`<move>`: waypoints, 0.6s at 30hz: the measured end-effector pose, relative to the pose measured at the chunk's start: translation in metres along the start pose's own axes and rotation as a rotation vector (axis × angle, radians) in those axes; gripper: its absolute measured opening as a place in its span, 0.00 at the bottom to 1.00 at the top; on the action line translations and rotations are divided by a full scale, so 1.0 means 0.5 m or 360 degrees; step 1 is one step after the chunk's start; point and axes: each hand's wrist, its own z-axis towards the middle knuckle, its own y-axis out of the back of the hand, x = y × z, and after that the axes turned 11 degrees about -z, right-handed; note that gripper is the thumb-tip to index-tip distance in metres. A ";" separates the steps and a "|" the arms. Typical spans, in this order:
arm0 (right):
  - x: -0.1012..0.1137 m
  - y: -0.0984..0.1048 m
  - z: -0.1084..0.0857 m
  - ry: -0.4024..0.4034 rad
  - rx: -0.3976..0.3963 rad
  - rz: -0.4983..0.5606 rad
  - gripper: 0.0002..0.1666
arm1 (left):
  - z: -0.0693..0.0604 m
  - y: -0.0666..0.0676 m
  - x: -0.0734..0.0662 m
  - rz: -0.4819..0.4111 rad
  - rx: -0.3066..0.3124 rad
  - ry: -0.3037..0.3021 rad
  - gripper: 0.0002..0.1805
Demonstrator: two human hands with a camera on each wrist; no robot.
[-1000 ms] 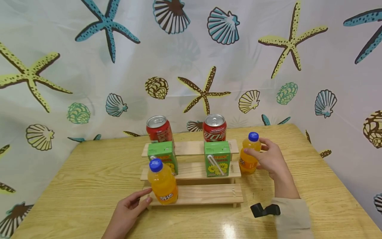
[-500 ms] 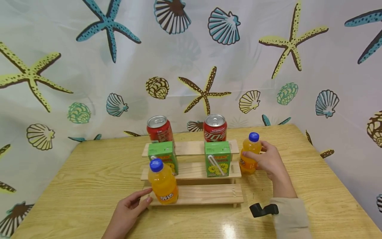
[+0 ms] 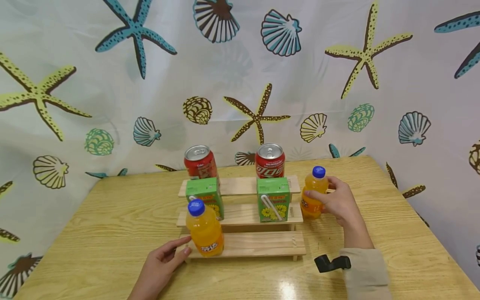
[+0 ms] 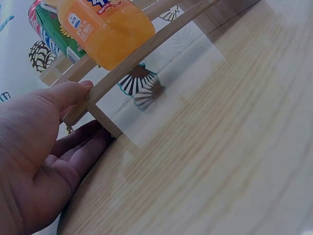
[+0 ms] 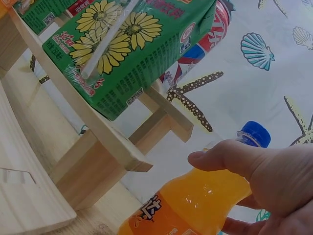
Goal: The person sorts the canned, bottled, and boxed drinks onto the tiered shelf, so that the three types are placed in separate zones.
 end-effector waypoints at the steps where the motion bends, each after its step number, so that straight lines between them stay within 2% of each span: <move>1: -0.001 0.000 0.000 0.0010 0.0001 0.0006 0.50 | 0.000 0.000 0.001 -0.0002 -0.0001 0.0000 0.21; 18: -0.003 0.001 -0.006 0.0135 -0.0086 -0.0093 0.44 | -0.001 -0.001 -0.001 -0.0005 -0.0023 0.0012 0.20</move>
